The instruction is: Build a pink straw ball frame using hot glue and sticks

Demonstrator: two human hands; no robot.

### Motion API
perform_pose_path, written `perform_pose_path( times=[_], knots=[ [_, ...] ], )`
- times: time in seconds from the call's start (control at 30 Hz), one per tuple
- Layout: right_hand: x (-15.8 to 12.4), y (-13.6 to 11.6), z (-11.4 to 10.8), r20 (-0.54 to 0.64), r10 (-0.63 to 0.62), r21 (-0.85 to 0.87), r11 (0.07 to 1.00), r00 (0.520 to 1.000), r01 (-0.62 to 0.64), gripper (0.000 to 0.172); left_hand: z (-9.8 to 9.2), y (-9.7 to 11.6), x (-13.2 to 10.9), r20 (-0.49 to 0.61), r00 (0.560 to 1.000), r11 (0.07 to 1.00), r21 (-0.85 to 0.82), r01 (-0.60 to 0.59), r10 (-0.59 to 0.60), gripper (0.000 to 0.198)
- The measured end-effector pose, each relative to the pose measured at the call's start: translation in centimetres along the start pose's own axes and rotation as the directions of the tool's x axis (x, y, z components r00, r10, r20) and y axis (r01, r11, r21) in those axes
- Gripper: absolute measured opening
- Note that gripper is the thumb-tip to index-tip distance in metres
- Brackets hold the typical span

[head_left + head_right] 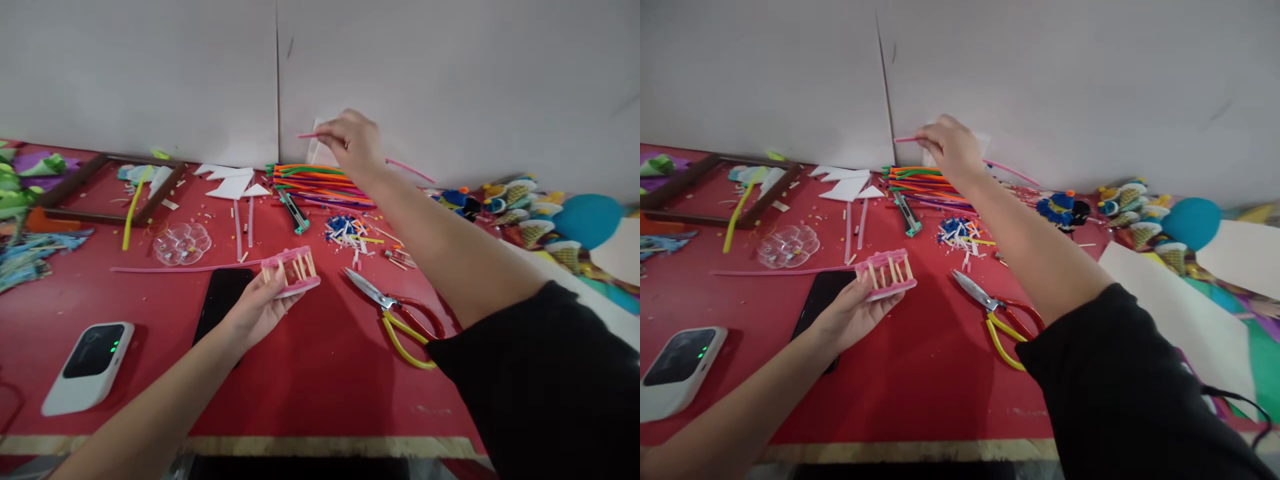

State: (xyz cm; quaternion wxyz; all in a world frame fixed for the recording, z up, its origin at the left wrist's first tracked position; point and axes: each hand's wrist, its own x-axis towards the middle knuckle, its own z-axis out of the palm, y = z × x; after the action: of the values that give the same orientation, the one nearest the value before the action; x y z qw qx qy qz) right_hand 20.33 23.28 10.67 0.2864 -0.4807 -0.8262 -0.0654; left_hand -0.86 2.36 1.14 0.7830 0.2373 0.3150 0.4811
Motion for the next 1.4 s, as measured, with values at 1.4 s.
perform_pose_path(
  times=[1.4],
  knots=[
    [-4.6,-16.0,9.7,0.438,-0.537,0.502,0.812,0.721,0.299,0.014,0.1,0.3,-2.3,0.338,0.941,0.953,0.295,-0.073,-0.032,0.079]
  ],
)
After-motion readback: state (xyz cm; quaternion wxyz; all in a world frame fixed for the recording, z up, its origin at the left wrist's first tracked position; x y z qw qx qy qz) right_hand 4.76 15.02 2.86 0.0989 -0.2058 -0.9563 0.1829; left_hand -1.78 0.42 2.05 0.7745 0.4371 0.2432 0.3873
